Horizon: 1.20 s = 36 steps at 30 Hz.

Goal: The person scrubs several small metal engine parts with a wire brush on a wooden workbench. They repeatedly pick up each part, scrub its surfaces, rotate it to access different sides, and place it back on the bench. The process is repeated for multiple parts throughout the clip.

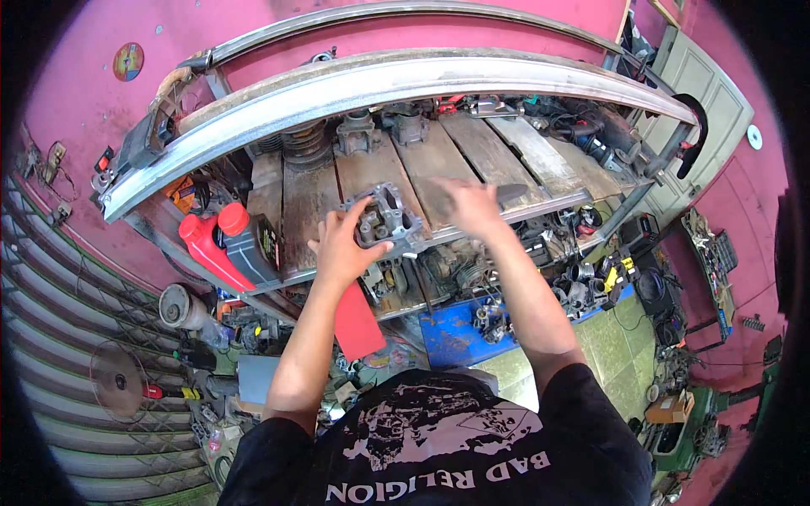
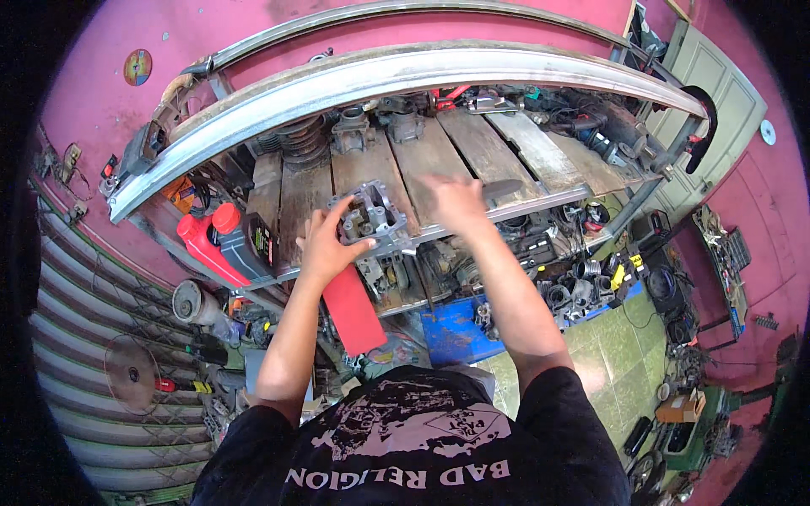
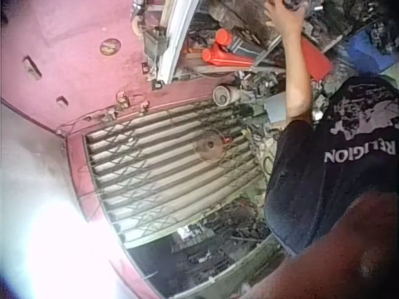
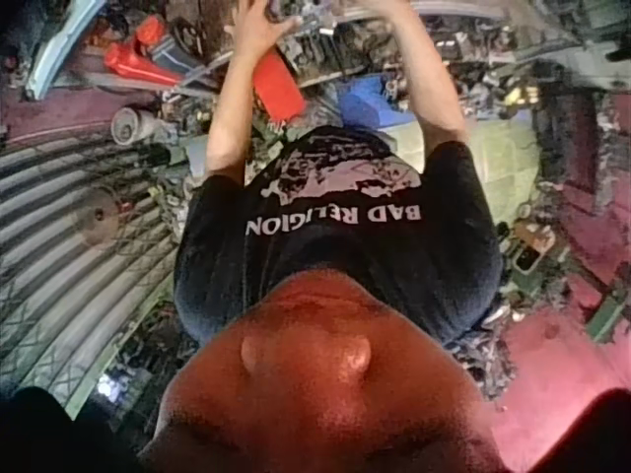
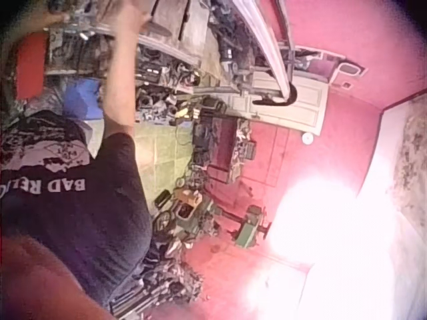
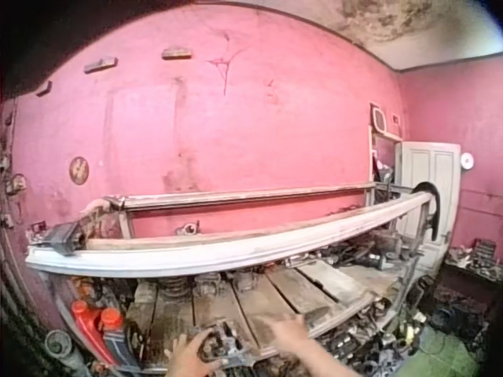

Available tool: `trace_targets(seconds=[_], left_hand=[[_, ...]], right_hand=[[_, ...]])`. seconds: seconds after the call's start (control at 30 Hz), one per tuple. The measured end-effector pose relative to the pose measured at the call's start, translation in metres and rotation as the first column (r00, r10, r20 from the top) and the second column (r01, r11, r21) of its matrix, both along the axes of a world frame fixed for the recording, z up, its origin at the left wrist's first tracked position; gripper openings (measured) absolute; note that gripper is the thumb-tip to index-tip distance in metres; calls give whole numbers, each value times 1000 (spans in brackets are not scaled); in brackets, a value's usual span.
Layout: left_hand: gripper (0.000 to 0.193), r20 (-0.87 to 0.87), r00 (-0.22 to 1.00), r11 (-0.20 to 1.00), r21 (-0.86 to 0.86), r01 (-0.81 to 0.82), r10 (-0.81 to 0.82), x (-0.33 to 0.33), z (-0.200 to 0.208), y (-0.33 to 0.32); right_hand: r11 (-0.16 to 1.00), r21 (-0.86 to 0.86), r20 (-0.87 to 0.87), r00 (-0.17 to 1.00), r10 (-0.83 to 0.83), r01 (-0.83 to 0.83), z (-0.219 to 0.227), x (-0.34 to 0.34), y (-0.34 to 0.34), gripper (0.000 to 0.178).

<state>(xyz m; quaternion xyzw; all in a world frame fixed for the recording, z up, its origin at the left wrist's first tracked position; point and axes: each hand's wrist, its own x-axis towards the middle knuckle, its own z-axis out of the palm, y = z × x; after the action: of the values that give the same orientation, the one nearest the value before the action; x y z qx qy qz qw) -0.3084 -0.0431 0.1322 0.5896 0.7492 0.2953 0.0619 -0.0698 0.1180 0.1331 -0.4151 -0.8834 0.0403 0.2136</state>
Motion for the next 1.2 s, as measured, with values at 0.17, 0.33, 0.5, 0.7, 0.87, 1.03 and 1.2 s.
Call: trace_targets(seconds=[0.17, 0.33, 0.5, 0.7, 0.87, 1.03, 1.2], left_hand=[[107, 45, 992, 993, -16, -117, 118, -14, 4, 19], [109, 23, 998, 983, -176, -58, 63, -26, 13, 32], [107, 43, 996, 983, -169, -76, 84, -23, 19, 26], [109, 45, 995, 981, -176, -85, 94, -24, 13, 26], [118, 80, 991, 991, -95, -98, 106, -11, 13, 18], [123, 4, 998, 992, -106, -66, 67, -3, 16, 8], [119, 24, 995, 987, -129, -97, 101, -9, 9, 11]], right_hand=[[988, -65, 312, 943, -115, 142, -18, 56, 42, 69], [971, 128, 278, 933, -230, 201, -27, 71, 68, 68], [974, -93, 396, 906, -153, 205, -19, 103, 85, 62], [998, -25, 352, 935, -50, 63, -22, 135, 75, 64], [993, 79, -68, 994, -82, 88, -48, 151, 56, 48], [904, -385, -395, 851, -345, 187, -76, 148, 35, 32], [939, -113, -257, 903, -344, 326, -80, 146, 8, 51]])
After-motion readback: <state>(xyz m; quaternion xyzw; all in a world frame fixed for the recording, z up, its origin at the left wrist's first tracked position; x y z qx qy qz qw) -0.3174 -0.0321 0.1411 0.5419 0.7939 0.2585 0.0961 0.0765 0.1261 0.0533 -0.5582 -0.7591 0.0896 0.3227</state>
